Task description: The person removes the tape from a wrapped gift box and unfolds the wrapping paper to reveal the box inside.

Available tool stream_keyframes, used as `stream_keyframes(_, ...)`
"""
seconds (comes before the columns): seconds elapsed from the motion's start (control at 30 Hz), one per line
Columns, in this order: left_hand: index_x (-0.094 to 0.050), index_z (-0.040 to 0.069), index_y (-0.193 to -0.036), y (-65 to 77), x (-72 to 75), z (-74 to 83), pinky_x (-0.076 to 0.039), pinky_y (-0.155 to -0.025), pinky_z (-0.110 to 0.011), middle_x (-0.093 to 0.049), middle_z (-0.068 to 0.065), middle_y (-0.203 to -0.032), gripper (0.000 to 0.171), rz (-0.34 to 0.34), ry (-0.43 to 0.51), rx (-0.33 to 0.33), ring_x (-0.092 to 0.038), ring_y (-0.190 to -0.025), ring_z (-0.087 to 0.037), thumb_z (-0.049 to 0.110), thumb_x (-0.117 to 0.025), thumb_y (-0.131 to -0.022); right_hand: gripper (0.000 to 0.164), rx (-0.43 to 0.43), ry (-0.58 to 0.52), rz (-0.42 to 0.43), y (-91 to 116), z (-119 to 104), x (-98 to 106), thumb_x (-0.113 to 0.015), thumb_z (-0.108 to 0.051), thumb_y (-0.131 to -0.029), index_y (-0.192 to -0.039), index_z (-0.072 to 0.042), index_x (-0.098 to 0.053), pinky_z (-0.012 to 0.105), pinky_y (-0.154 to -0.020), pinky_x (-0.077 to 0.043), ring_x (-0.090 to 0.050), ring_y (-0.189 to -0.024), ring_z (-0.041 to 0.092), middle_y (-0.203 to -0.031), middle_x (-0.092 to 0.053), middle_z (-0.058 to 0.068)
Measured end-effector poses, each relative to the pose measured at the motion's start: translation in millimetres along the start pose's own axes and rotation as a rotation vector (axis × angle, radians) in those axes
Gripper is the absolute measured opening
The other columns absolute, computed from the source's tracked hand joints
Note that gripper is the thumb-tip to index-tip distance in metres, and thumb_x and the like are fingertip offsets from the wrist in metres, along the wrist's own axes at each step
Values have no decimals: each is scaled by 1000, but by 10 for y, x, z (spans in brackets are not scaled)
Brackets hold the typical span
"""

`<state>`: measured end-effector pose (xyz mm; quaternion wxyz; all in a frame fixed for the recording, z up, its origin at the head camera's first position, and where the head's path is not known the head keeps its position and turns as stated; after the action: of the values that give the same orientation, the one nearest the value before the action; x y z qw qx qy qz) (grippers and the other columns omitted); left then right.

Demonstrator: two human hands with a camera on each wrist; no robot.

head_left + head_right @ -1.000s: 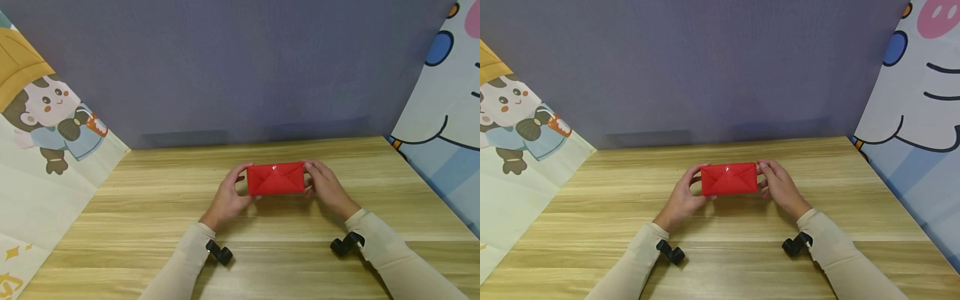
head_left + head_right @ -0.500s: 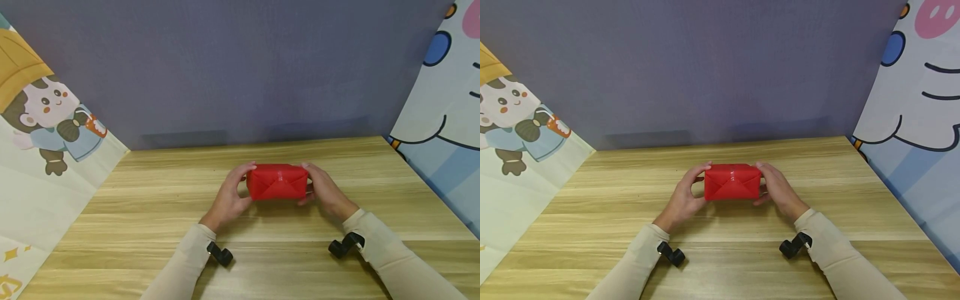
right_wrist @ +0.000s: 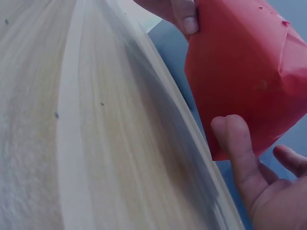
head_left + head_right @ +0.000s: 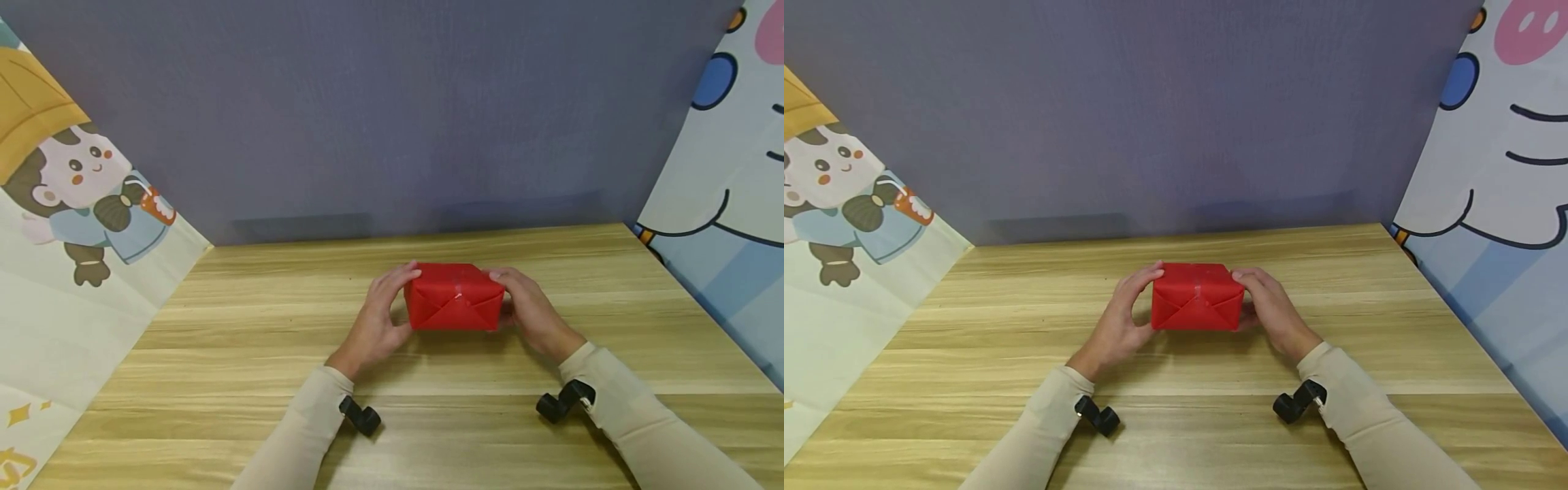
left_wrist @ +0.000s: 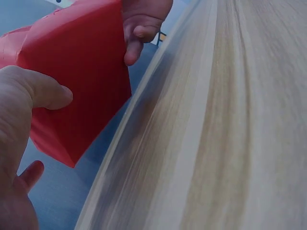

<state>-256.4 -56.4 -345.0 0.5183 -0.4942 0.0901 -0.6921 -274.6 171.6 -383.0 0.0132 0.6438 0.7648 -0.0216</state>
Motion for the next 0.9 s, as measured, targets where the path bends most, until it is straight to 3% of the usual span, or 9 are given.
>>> stream_keyframes(0.23,-45,16,-148,1,-31,-39,-39,-108,-47,-36,-6,-157,82,-24,27,62,-33,-140,-24,-1,-78,-75,48,-7,-11,30,10,11,27,-43,-25,-105,-141,7,-39,36,-65,-59,-70,-77,20,-107,-63,2)
stream_keyframes(0.5,-39,8,-151,15,-35,-93,-50,-99,-46,-40,-13,-150,83,-14,175,139,-39,-136,-29,-11,-72,-78,44,14,-59,51,1,-10,32,-43,-20,-104,-139,7,-39,34,-65,-58,-70,-75,18,-108,-63,3)
stream_keyframes(0.7,-47,8,-147,43,-21,-178,-52,-95,-45,-50,-8,-143,64,13,266,217,-47,-131,-27,-16,-54,-88,45,22,-47,78,1,-7,40,-46,-20,-103,-139,6,-39,33,-70,-59,-71,-78,14,-112,-60,4)
stream_keyframes(0.8,-52,7,-144,52,0,-206,-54,-92,-43,-54,-8,-139,48,41,325,272,-52,-127,-24,-8,-49,-98,48,23,-3,84,12,0,42,-47,-21,-102,-140,6,-39,33,-71,-59,-71,-80,13,-113,-60,3)
stream_keyframes(0.9,-55,4,-141,56,18,-222,-50,-98,-42,-57,-9,-135,36,63,317,302,-54,-126,-23,7,-48,-105,48,28,18,82,17,6,38,-49,-20,-102,-141,7,-39,33,-70,-59,-70,-81,13,-113,-60,2)
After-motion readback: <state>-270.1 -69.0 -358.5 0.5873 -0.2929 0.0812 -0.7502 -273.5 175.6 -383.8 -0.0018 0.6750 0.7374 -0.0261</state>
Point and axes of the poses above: each hand's wrist, its own y-axis away from the middle knuckle, its own x-axis out of the back of the hand, z = x × y, the point moved 8 cm from there along -y, towards the middle knuckle
